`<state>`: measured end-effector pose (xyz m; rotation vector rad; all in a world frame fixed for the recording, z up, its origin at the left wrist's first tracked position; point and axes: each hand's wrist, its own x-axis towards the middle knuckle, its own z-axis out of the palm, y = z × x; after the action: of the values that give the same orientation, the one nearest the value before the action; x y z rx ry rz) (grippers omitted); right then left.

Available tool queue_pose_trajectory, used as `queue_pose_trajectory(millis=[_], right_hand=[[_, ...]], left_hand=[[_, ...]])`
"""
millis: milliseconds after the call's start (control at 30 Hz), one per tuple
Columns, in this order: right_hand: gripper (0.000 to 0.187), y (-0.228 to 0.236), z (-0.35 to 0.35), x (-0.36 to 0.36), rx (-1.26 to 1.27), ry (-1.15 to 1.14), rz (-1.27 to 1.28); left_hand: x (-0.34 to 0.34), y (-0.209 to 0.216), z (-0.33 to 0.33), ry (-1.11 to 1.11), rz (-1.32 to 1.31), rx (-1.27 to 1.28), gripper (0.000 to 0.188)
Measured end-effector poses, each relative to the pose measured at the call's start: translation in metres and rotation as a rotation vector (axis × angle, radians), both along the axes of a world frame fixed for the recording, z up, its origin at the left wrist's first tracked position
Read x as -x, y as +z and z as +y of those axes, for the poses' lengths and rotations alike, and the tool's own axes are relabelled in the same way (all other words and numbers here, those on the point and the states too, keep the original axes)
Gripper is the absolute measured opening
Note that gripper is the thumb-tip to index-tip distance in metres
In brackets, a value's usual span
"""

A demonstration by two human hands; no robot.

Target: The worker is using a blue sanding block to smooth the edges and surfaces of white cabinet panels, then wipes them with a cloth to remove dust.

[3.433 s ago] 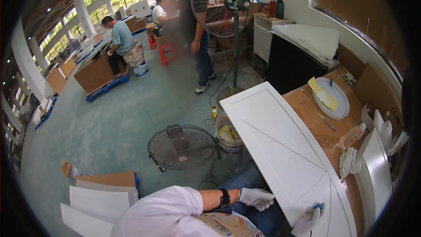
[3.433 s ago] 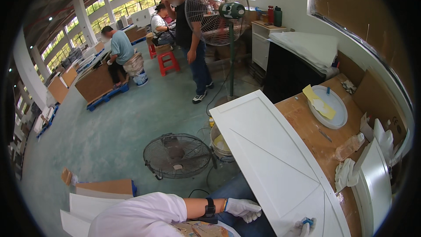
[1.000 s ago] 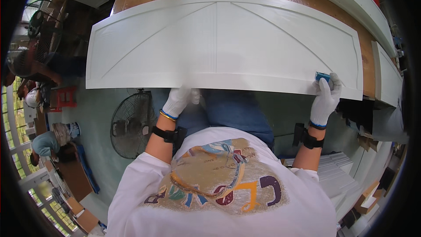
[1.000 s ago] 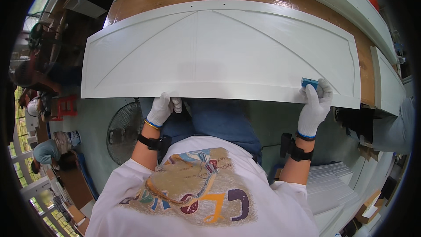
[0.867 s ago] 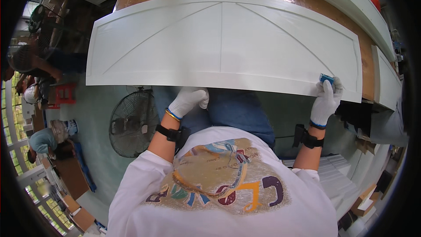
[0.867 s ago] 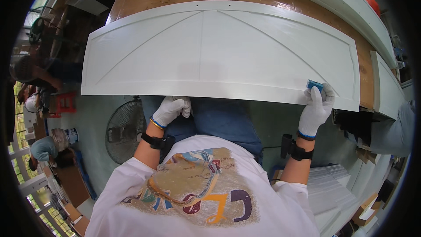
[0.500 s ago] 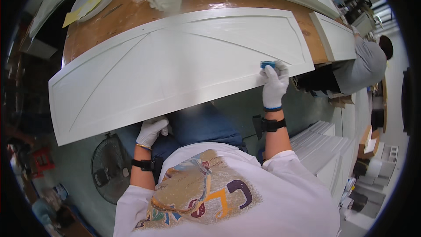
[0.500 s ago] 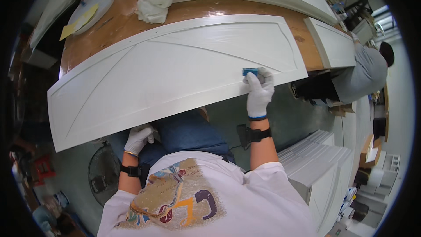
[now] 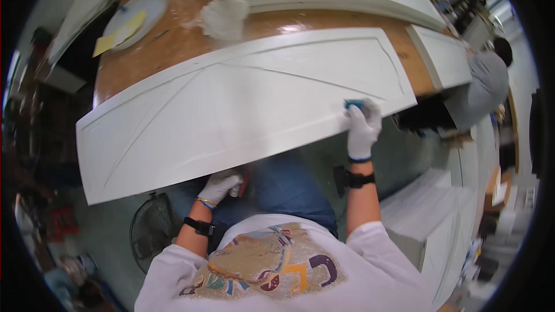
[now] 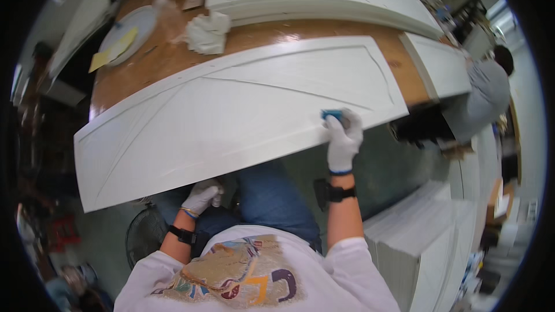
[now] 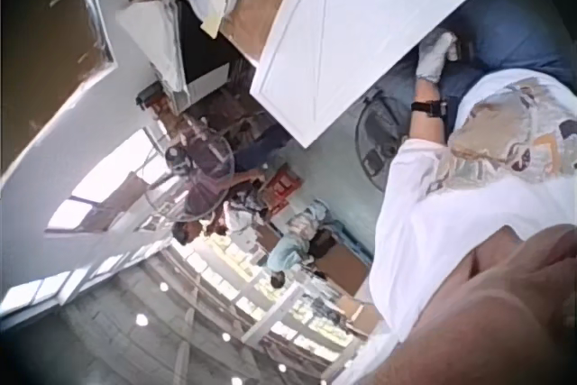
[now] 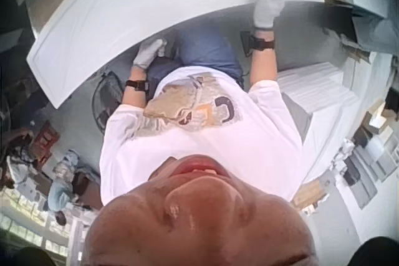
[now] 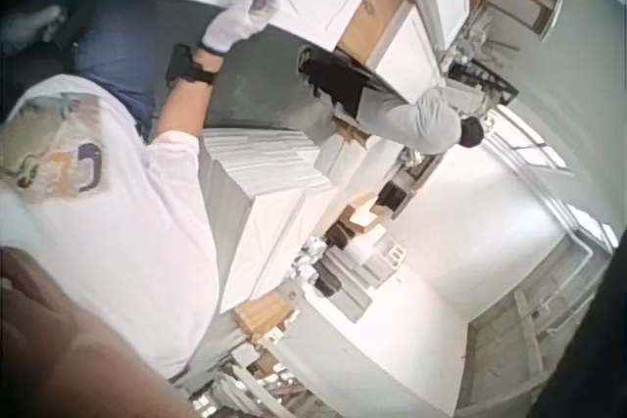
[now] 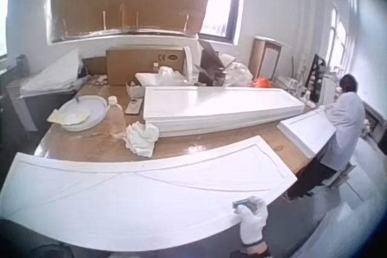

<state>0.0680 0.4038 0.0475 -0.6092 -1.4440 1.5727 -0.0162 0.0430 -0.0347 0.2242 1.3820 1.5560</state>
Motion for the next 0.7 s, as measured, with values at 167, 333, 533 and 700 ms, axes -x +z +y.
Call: queue_pose_trajectory(millis=[167,333,533,700], right_hand=[[0.027,-0.048,0.05,-0.054,-0.022,-0.067,-0.155],[0.025,0.024,-0.005,-0.047,-0.209,0.016,-0.199],[0.025,0.017,0.007,-0.039,-0.085,0.075,-0.097],[0.026,0.024,-0.002,-0.035,-0.1,0.037,-0.128]], left_hand=[[-0.01,0.007,0.034,-0.048,0.088,0.062,0.028],[-0.028,-0.005,0.029,0.111,0.019,0.008,0.027],[-0.019,0.002,0.032,0.148,0.038,0.035,0.026],[-0.014,0.0,0.031,0.14,0.044,0.052,0.026]])
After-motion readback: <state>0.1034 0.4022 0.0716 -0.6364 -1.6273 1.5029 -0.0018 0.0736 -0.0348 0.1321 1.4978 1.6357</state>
